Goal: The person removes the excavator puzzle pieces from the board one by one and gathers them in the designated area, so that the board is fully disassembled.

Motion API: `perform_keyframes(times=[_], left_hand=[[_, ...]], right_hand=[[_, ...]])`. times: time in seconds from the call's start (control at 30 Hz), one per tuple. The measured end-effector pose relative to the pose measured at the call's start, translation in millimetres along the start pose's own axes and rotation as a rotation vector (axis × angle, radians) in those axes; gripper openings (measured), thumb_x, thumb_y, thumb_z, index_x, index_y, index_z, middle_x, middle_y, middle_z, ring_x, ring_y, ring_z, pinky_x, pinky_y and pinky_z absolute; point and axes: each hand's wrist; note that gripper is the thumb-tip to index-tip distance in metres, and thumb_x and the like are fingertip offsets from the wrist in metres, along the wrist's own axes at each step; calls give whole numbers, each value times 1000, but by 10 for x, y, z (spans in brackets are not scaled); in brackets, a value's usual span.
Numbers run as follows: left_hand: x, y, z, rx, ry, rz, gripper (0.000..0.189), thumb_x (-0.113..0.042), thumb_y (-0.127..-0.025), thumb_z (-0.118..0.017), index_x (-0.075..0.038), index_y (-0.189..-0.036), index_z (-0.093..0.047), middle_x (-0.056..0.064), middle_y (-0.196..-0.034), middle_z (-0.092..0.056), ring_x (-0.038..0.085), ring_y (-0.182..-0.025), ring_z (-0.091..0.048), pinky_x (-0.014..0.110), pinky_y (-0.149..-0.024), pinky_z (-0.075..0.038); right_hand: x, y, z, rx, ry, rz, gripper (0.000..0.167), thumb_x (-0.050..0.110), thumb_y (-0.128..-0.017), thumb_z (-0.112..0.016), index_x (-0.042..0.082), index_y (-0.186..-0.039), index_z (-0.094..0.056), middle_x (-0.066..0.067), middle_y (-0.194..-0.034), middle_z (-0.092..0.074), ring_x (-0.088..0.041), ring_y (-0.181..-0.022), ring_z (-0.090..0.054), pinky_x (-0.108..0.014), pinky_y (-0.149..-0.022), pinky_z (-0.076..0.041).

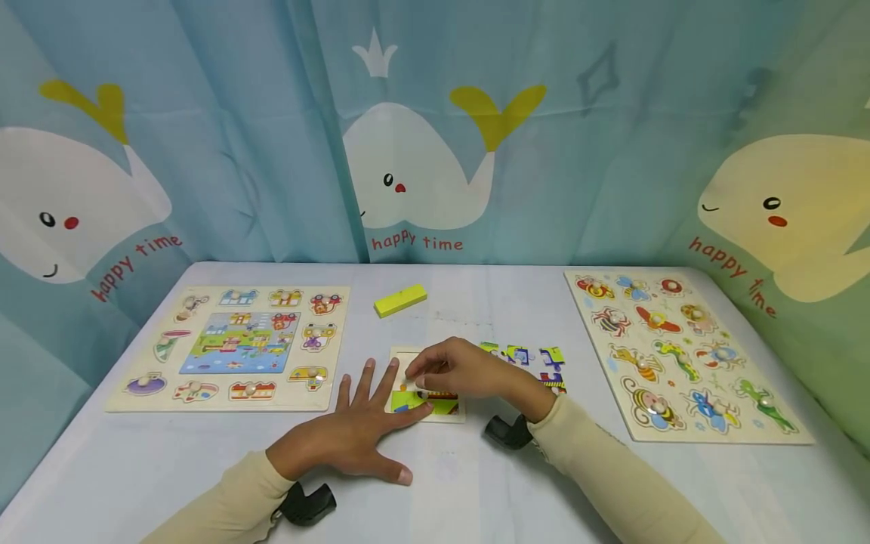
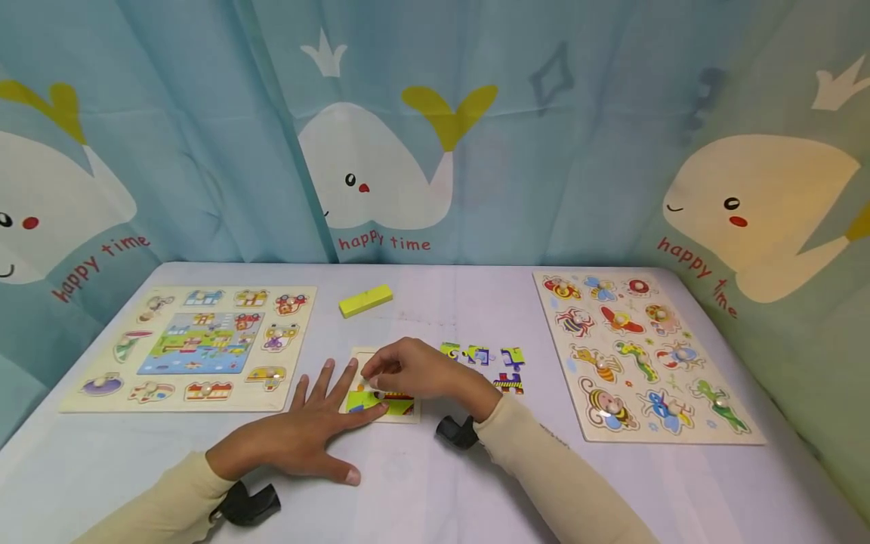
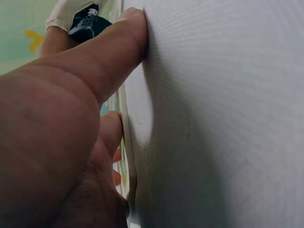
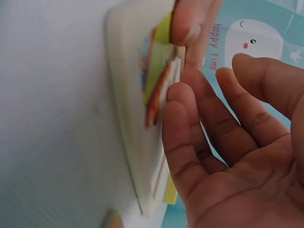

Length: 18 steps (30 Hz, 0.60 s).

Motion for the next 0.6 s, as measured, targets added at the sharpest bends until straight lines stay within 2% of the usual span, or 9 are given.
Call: perform_keyframes(times=[0.23, 0.6], left_hand=[[1, -7, -2, 3, 5, 1, 83, -67, -79, -65, -38, -151, -34, 14, -160, 18, 45, -138, 25, 70, -102, 10], [-1, -11, -2, -4, -15, 9, 84, -69, -78, -64, -39, -151, -35, 14, -160, 16, 45, -139, 23, 70, -103, 8]], right_hand=[[3, -5, -55, 14, -12, 6, 19, 4, -95, -60, 2, -111, -71, -2, -105, -71, -12, -92, -66, -27, -80, -51], [29, -7, -85, -13, -3, 22, 17, 4, -96, -60, 4, -109, -71, -2, -101, -70, -15, -83, -65, -27, -71, -51]])
Point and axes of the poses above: each hand's wrist, its own y-axis away from the middle knuckle, its own z-axis out of the back of the hand, x = y × z
